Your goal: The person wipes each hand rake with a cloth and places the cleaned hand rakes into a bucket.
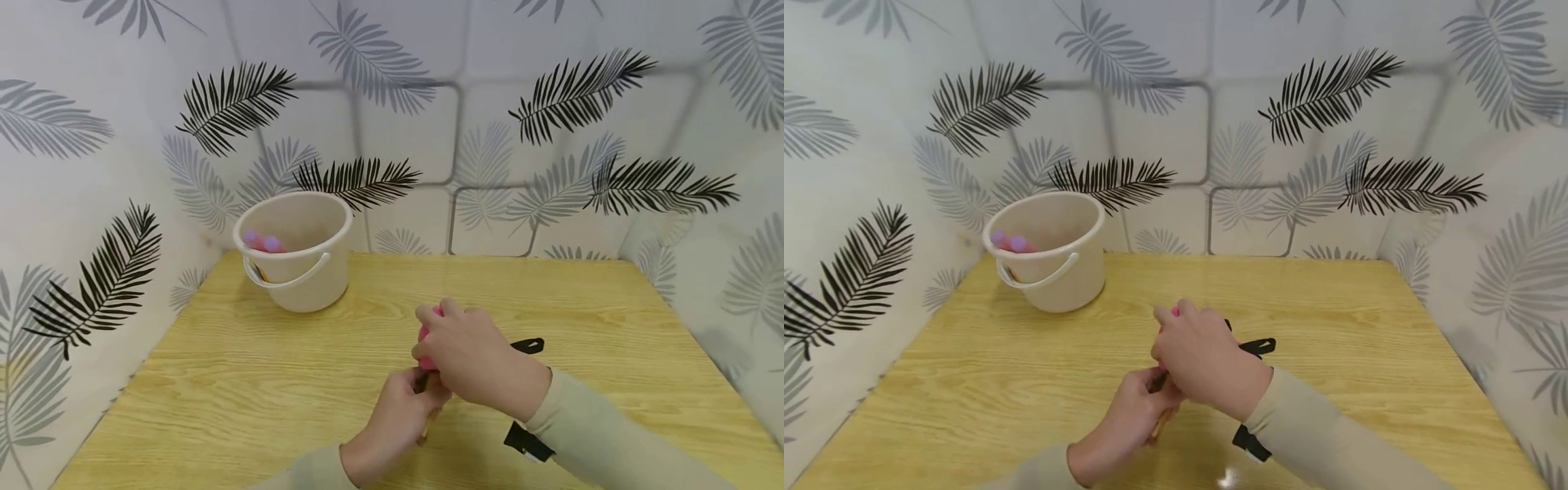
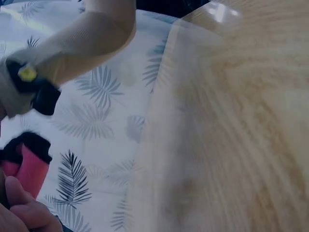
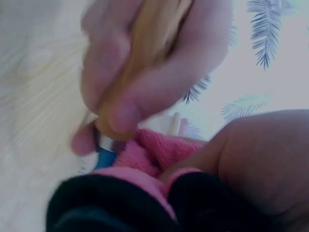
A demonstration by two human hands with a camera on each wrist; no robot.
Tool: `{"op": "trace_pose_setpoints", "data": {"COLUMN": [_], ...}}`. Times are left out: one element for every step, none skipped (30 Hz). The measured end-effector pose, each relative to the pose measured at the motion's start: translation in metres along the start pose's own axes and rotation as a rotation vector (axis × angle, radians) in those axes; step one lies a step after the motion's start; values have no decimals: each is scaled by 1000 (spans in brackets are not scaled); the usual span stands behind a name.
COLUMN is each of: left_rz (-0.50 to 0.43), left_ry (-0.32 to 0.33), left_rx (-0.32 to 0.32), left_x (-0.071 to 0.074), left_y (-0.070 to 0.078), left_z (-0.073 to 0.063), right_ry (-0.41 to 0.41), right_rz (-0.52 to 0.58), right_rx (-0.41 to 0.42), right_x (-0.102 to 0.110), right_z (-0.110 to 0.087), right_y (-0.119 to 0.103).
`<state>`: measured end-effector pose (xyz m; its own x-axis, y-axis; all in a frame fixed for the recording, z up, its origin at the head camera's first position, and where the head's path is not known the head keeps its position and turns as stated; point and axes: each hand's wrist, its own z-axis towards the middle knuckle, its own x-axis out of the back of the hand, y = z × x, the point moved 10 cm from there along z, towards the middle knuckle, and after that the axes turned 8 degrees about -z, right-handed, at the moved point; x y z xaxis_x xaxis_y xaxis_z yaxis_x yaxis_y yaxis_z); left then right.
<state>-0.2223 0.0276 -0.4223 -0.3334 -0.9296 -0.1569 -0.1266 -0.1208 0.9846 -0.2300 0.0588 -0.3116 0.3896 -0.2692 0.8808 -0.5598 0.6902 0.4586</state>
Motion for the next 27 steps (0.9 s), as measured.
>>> {"op": "trace_pose_setpoints", "data": {"left_rz": [-14,-28,-44,-53,-67,-85,-103,-119,-133,-150,-164,-176,-178,-184,-188,-193,-192,-194,-194,-196,-192,-188,-184,-180,-173,-168,-157], "left_ry": [4,16,30,41,48,56,66,75,80,79,77,74,75,73,69,64,63,63,63,64,71,81,90,96,102,106,109], "left_rx": [-4,-14,-11,-5,7,13,20,29,39,36,32,30,28,25,22,20,20,20,23,27,34,41,46,47,48,48,45], "left_x": [1,3,5,6,7,8,9,10,11,11,12,13,13,13,13,13,13,13,14,14,15,16,17,18,19,19,19], "left_y": [1,3,4,5,5,6,7,7,8,8,9,10,11,11,12,13,13,13,13,12,12,11,11,11,11,10,11], "left_z": [0,1,1,1,1,0,-1,-3,-4,-5,-6,-6,-6,-6,-6,-6,-6,-5,-5,-5,-5,-5,-5,-5,-5,-5,-5], "right_ry": [1,17,42,74,109,144,175,202,222,243,261,279,296,314,332,347,358,362,365,369,374,376,379,382,384,383,383], "right_rz": [20,41,61,81,103,140,178,208,232,251,264,272,277,278,279,277,275,272,273,272,275,274,271,270,274,275,274], "right_rx": [1,-9,-30,-58,-91,-129,-166,-199,-222,-237,-249,-259,-268,-280,-296,-314,-332,-348,-357,-355,-343,-323,-305,-291,-285,-283,-294], "right_x": [1,4,6,8,10,10,9,8,6,4,1,0,-1,-2,-2,-3,-3,-3,-4,-4,-4,-4,-4,-3,-4,-4,-4], "right_z": [-3,-7,-11,-15,-20,-25,-31,-35,-39,-42,-43,-43,-43,-42,-42,-41,-41,-41,-41,-41,-42,-42,-42,-43,-43,-43,-43], "right_y": [0,2,4,8,12,16,19,22,24,25,25,26,27,29,31,34,36,38,38,36,33,29,24,20,18,17,18]}}
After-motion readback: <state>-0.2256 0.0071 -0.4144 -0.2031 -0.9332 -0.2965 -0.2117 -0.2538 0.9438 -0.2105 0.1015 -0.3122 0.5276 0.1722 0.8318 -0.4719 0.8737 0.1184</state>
